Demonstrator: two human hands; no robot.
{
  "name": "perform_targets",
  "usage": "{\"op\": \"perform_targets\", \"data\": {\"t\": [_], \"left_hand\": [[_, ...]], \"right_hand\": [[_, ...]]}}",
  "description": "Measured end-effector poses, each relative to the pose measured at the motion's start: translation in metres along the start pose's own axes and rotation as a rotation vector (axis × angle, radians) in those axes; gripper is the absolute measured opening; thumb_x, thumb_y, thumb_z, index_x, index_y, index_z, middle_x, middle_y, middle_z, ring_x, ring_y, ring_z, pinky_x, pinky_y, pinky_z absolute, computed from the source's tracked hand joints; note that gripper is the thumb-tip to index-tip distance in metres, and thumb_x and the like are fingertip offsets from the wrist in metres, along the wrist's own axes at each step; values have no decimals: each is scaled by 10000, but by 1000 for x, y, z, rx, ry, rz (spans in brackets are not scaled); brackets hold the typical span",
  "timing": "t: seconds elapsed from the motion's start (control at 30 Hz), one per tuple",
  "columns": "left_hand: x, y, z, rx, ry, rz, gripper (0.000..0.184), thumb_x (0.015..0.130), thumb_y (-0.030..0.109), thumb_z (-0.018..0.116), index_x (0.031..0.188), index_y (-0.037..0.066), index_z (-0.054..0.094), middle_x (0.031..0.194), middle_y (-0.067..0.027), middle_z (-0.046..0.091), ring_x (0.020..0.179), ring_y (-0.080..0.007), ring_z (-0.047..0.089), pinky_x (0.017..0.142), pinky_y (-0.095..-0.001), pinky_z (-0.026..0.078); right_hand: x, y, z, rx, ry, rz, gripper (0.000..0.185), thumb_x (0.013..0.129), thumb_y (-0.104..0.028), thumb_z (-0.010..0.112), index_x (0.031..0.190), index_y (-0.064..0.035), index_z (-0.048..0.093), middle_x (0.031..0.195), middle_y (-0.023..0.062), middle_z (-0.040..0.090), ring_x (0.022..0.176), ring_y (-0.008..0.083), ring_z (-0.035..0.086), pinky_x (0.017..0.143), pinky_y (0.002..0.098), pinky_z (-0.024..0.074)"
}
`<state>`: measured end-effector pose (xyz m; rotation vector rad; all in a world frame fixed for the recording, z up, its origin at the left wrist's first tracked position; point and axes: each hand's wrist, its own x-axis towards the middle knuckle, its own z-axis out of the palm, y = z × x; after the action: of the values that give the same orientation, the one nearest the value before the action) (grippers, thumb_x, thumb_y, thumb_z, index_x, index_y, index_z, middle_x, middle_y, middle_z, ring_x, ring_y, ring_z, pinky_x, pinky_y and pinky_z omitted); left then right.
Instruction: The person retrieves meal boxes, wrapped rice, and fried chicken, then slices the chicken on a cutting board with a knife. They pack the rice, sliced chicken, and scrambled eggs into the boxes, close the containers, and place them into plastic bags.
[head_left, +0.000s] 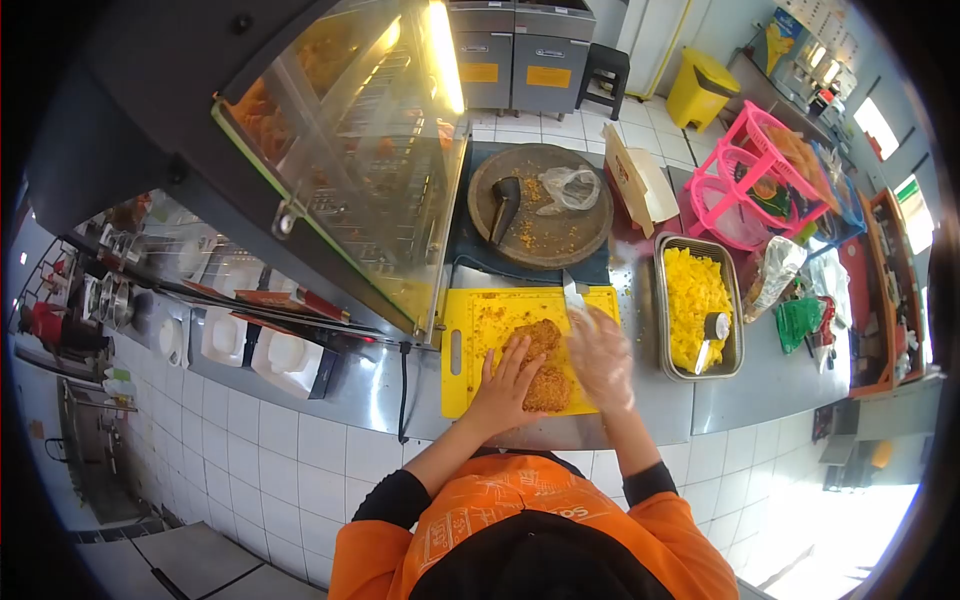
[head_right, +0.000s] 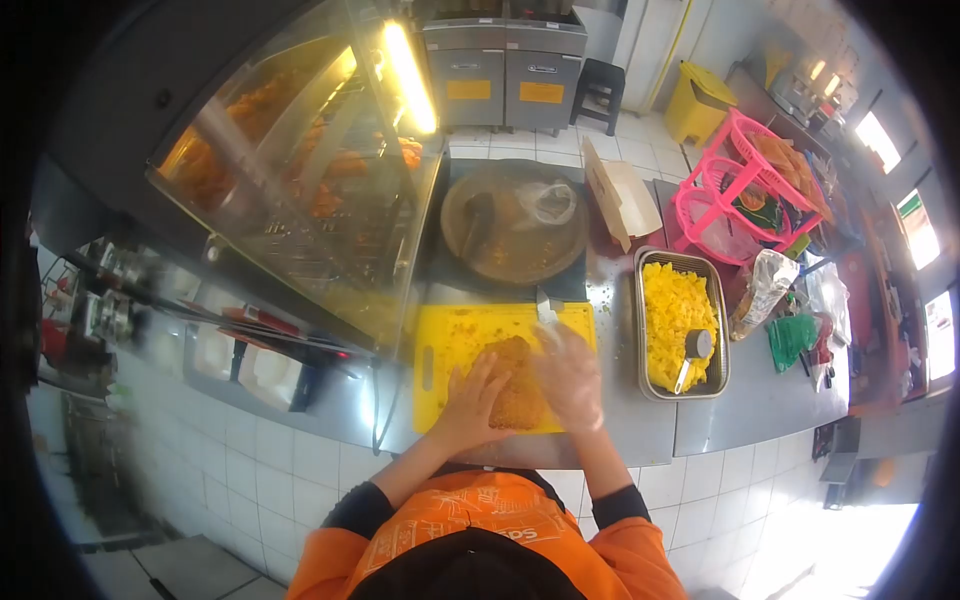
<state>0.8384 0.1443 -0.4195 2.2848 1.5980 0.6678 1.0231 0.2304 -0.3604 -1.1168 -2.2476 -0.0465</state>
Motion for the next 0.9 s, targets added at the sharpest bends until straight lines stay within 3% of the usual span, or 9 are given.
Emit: {"op": "perform_targets", "data": {"t": [0.03, 0.1, 0.2, 0.4, 0.6, 0.7, 0.73, 0.83, 0.9], "left_hand": [[7, -2, 0, 26, -41, 15, 915, 698, 528, 741, 1431, 139, 355, 1473, -140, 343, 1411, -281, 277, 1121, -541, 84], [17, -9, 11, -20, -58, 7, 919, 694, 532, 743, 1425, 125, 363, 1451, -138, 362, 1391, -288, 295, 1114, -542, 96], [23, -1, 24, -20, -50, -82, 926, 684, 539, 749, 1416, 110, 377, 1408, -137, 392, 1354, -296, 322, 1100, -546, 117], [24, 11, 25, -32, -17, -175, 987, 646, 571, 774, 1416, 99, 376, 1377, -140, 397, 1305, -306, 344, 1075, -589, 118], [41, -20, -5, -98, -115, -133, 1110, 621, 594, 787, 1458, 83, 267, 1399, -150, 378, 1318, -335, 324, 1082, -655, 16], [36, -19, 0, -135, -126, -169, 1096, 645, 571, 783, 1462, 73, 247, 1407, -154, 372, 1323, -340, 322, 1084, -658, -1], [32, -17, 2, -143, -123, -189, 1081, 657, 556, 782, 1460, 70, 246, 1410, -155, 370, 1324, -339, 323, 1085, -658, -1], [33, -16, 0, -232, 151, -198, 955, 724, 453, 754, 1442, 65, 257, 1414, -152, 366, 1324, -328, 317, 1085, -639, 14], [57, -21, -19, -289, 408, -106, 740, 787, 337, 700, 1376, 55, 352, 1335, -158, 453, 1256, -332, 402, 1077, -609, 130]], "right_hand": [[-16, 5, -9, -38, 90, 96, 214, 842, -210, 619, 1012, -86, 659, 948, 147, 625, 952, 352, 619, 808, 444, 498], [-48, 9, -30, -81, -227, 495, 285, 850, -226, 641, 1092, -77, 608, 953, 167, 617, 922, 380, 624, 779, 475, 502], [-92, 5, -44, -68, -593, 821, 354, 842, -239, 661, 1133, -64, 561, 1041, 173, 600, 968, 383, 590, 810, 462, 493], [-131, 27, -21, -22, -446, 762, 401, 829, -269, 679, 1151, -81, 531, 971, 200, 617, 888, 424, 620, 689, 501, 511], [-121, 15, -60, 749, -604, 1252, 325, 864, -286, 641, 1105, -103, 522, 746, 158, 635, 662, 314, 635, 612, 449, 490], [-130, -1, -48, 621, -611, 1140, 368, 875, -377, 630, 1108, -110, 532, 704, 152, 619, 594, 271, 617, 594, 426, 478], [-88, -19, -60, 510, -748, 1287, 320, 898, -354, 587, 1106, -115, 549, 743, 181, 640, 658, 296, 655, 613, 435, 494], [-63, -34, -47, 442, -733, 1096, 288, 916, -332, 546, 1082, -98, 561, 788, 212, 658, 713, 341, 673, 652, 457, 508], [-87, -34, -23, 276, -720, 808, 224, 920, -237, 518, 1092, -96, 540, 750, 205, 637, 703, 388, 647, 622, 486, 503]]}}
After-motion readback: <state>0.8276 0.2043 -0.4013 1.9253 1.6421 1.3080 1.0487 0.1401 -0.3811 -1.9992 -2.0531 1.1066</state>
